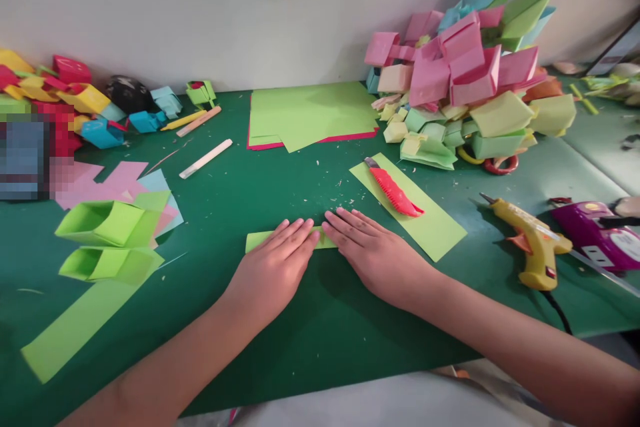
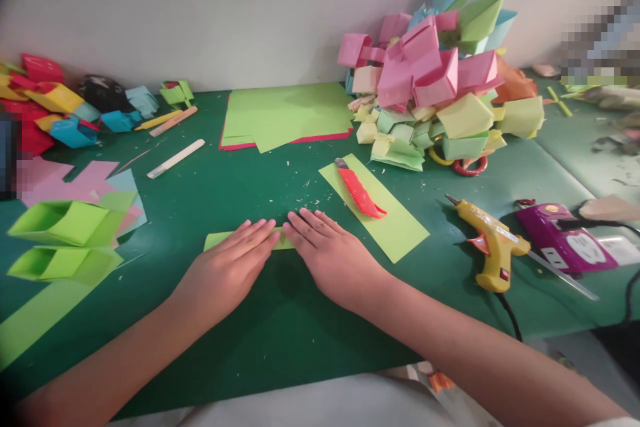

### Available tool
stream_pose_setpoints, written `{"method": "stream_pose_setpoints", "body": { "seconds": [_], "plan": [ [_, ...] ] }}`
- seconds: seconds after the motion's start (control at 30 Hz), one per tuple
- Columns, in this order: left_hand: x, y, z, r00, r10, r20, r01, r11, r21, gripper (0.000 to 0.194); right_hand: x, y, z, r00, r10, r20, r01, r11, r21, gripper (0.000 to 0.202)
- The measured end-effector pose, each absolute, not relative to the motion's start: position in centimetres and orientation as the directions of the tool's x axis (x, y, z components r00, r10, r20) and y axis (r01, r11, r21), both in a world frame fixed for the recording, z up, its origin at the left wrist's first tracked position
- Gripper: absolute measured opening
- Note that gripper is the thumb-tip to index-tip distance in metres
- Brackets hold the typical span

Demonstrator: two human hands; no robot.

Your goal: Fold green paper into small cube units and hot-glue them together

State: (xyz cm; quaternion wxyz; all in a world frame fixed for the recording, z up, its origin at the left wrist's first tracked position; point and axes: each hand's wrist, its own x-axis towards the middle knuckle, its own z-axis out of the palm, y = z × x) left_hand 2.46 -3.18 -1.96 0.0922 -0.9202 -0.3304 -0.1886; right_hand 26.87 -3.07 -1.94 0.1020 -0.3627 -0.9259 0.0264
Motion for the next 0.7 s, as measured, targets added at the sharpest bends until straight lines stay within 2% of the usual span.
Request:
{"method": "stream_pose_setpoints", "body": {
  "seconds": [0.33, 0.7],
  "plan": [
    [2.69, -3.74, -1.3, 0.726, 0.594, 0.346, 0.643, -0.765, -0.039, 0.037, 27.0, -3.01, -1.97, -0.709, 0.692, 0.138, 0.663, 0.72, -0.204, 0.07],
    [2.91, -4.06, -1.51, 0.727, 0.619, 0.299, 0.661, -0.748, -0.059, 0.041, 26.7, -2.88, -1.55, -0.69, 0.714, 0.121, 0.679, 0.696, -0.235, 0.071]
  ]
}}
